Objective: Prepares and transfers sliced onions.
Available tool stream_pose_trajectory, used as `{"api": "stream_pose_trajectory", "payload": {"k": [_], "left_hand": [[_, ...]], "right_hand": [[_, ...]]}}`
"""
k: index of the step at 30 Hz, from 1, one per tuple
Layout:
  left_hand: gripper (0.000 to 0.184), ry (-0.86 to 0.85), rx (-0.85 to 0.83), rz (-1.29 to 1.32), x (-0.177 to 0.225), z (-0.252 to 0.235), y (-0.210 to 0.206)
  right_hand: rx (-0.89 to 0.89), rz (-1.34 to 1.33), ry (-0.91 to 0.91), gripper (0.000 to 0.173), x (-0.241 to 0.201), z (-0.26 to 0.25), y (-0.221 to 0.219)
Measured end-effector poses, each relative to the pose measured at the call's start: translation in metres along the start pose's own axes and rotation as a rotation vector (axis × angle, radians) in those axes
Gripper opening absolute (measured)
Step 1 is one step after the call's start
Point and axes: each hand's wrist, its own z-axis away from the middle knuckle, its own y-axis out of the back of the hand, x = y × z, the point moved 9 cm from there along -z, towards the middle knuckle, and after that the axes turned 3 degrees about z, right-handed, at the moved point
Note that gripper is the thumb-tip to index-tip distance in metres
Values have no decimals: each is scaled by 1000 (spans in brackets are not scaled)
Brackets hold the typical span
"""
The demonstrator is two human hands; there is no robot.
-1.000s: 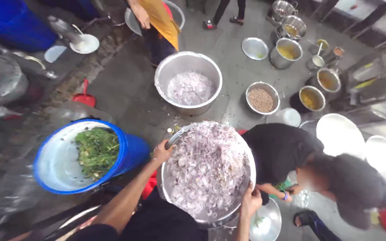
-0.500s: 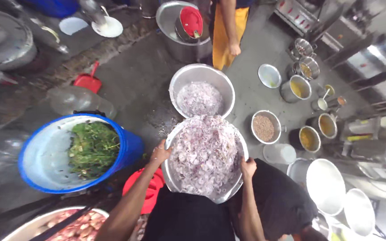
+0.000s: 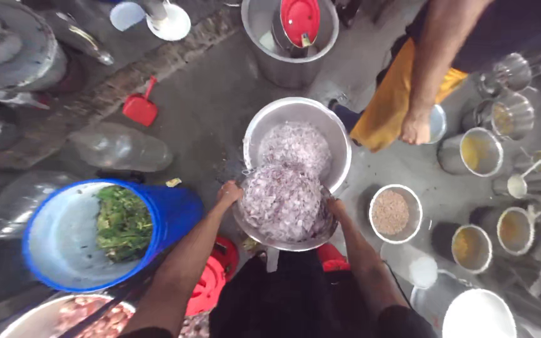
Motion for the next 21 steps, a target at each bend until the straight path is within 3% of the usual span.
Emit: {"api": "stream_pose_trajectory", "payload": {"k": [5, 9, 16, 21], "left_hand": [[55, 156, -95, 35, 54, -60, 15], [50, 207, -183, 121, 105, -72, 26], [44, 245, -199, 334, 123, -96, 35], [41, 251, -160, 405, 160, -85, 54]], "right_hand": [[-199, 116, 76, 51, -50, -61, 37], [-291, 230, 70, 50, -61, -79, 52], [-396, 282, 93, 57, -52, -102, 38], [-413, 101, 46, 60, -31, -100, 8]]}}
